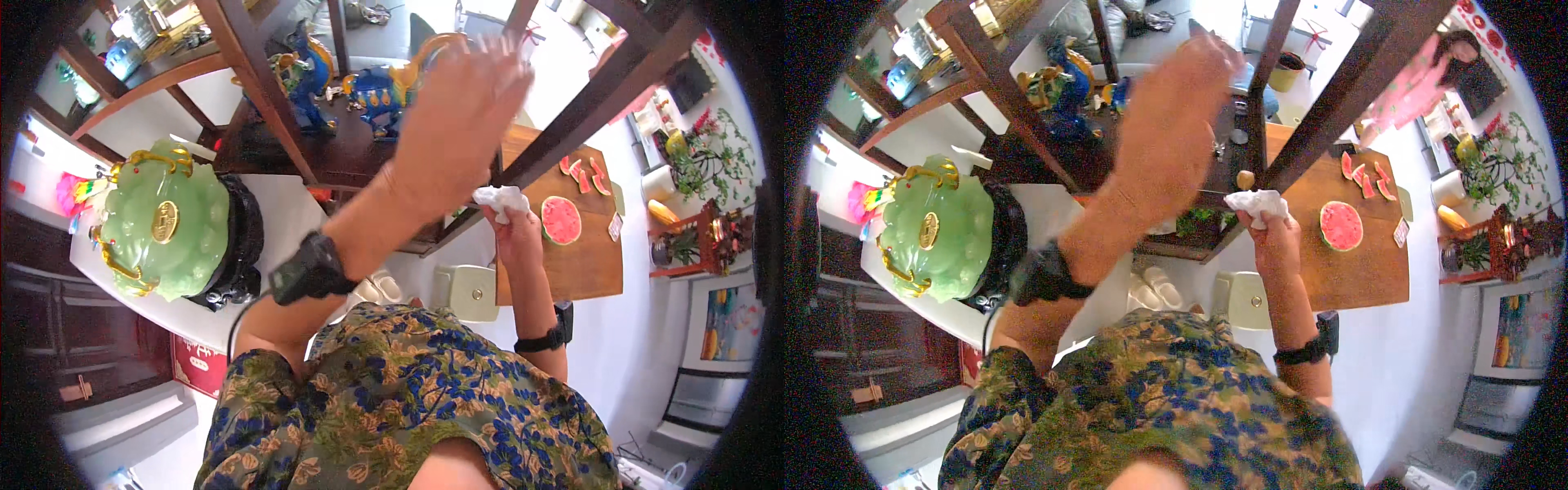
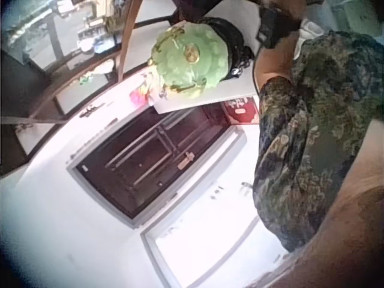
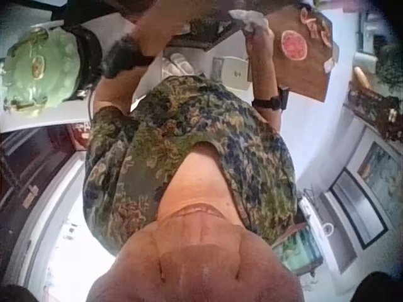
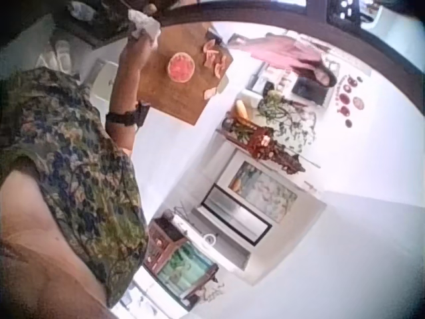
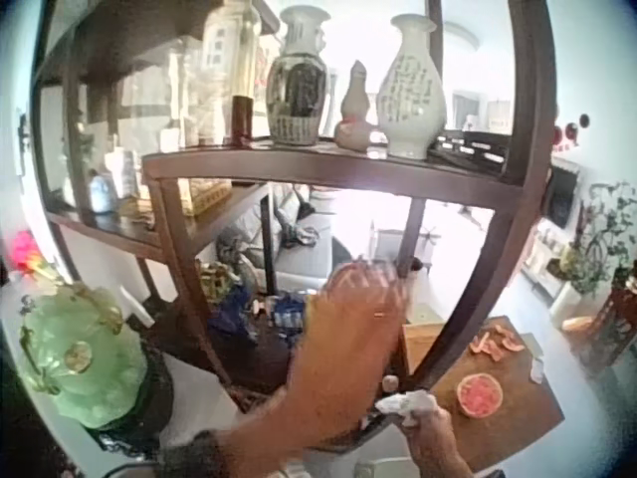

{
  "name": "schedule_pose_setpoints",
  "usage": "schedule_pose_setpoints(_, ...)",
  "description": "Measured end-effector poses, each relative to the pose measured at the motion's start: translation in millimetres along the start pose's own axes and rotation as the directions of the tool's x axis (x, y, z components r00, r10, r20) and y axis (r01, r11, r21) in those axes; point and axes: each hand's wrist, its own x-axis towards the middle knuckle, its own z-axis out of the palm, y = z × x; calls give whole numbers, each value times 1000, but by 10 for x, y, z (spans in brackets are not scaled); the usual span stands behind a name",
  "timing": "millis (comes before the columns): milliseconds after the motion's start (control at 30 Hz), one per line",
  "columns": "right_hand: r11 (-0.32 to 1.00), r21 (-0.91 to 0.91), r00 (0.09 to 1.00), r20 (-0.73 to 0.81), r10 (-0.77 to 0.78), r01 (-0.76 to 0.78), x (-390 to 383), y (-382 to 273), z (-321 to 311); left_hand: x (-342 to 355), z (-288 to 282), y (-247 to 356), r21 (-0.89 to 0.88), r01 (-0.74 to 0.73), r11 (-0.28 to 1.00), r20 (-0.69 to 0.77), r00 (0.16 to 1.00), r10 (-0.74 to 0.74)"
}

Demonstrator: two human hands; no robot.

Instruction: The recorder uses a cloth to wipe down various decorative items and the surfaces of a wooden shelf unit.

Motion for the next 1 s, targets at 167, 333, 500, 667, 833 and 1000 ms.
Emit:
schedule_pose_setpoints(167,993,-115,978,200,64,-42,-224,197,313,-971,225,261,-249,274,929,398,903,-160)
schedule_pose_setpoints(333,969,-237,976,184,115,-70,-270,180,553,-1312,18,287,-464,645,607,588,737,-334)
schedule_pose_setpoints(500,831,-509,937,346,-43,226,-270,-55,789,-1279,-271,5,-272,488,830,210,871,-444)
schedule_pose_setpoints(667,734,-548,915,262,-305,402,-172,-373,676,-707,-775,-324,159,488,858,-530,775,-343)
schedule_pose_setpoints(833,652,-659,913,384,-136,374,-285,-110,694,-929,-481,-851,23,561,827,-477,733,-484)
schedule_pose_setpoints(1000,604,-730,888,453,77,320,-355,151,555,-1476,-344,-851,454,526,719,-210,847,-488)
